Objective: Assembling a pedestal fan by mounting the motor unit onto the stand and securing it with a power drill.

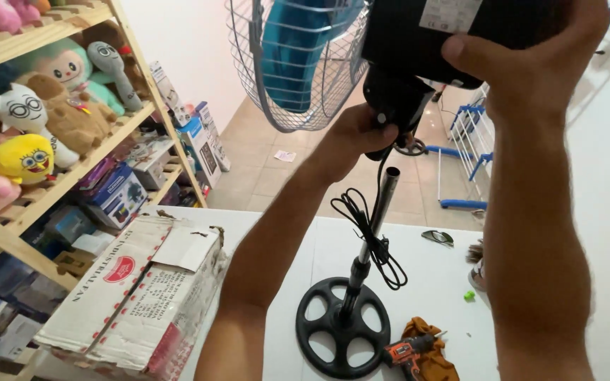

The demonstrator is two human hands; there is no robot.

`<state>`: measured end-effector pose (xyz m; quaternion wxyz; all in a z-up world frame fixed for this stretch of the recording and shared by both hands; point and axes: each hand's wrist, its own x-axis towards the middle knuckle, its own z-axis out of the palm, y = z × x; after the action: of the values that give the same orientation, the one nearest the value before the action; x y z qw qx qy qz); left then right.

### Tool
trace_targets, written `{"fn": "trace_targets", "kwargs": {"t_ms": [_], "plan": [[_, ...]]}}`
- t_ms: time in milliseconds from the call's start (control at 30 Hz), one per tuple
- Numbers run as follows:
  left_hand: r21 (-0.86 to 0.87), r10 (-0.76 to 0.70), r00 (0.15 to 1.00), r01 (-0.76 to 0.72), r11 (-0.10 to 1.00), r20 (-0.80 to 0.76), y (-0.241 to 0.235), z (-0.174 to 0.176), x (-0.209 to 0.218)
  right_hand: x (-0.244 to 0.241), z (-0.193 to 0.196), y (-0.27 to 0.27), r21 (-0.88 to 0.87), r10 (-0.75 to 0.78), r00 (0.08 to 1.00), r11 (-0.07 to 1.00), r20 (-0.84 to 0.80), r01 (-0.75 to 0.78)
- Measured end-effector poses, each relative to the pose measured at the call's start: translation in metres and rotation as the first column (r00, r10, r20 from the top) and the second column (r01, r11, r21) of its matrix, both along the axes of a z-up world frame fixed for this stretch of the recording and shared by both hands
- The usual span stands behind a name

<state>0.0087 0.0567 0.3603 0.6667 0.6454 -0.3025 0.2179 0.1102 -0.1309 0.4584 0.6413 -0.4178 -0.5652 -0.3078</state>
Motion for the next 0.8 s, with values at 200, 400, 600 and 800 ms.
{"fn": "trace_targets", "kwargs": {"t_ms": [200, 400, 600, 800], "plan": [[0.043, -0.088, 0.996, 0.09, 0.995, -0.032, -0.015, -0.011, 0.013, -0.019, -0.003, -0.026, -0.079, -0.126, 0.988, 0.988, 0.086, 0.133], [0.059, -0.1, 0.995, 0.1, 0.993, -0.002, -0.013, -0.024, 0.027, -0.019, -0.008, -0.029, -0.087, -0.14, 0.983, 0.985, 0.116, 0.15], [0.068, -0.066, 0.997, 0.067, 0.995, -0.03, -0.016, -0.03, 0.03, -0.013, -0.011, -0.028, -0.092, -0.135, 0.976, 0.984, 0.171, 0.153], [0.081, -0.035, 0.999, 0.036, 0.996, -0.021, -0.013, -0.035, 0.026, -0.013, -0.013, -0.023, -0.115, -0.147, 0.973, 0.979, 0.177, 0.168]]}}
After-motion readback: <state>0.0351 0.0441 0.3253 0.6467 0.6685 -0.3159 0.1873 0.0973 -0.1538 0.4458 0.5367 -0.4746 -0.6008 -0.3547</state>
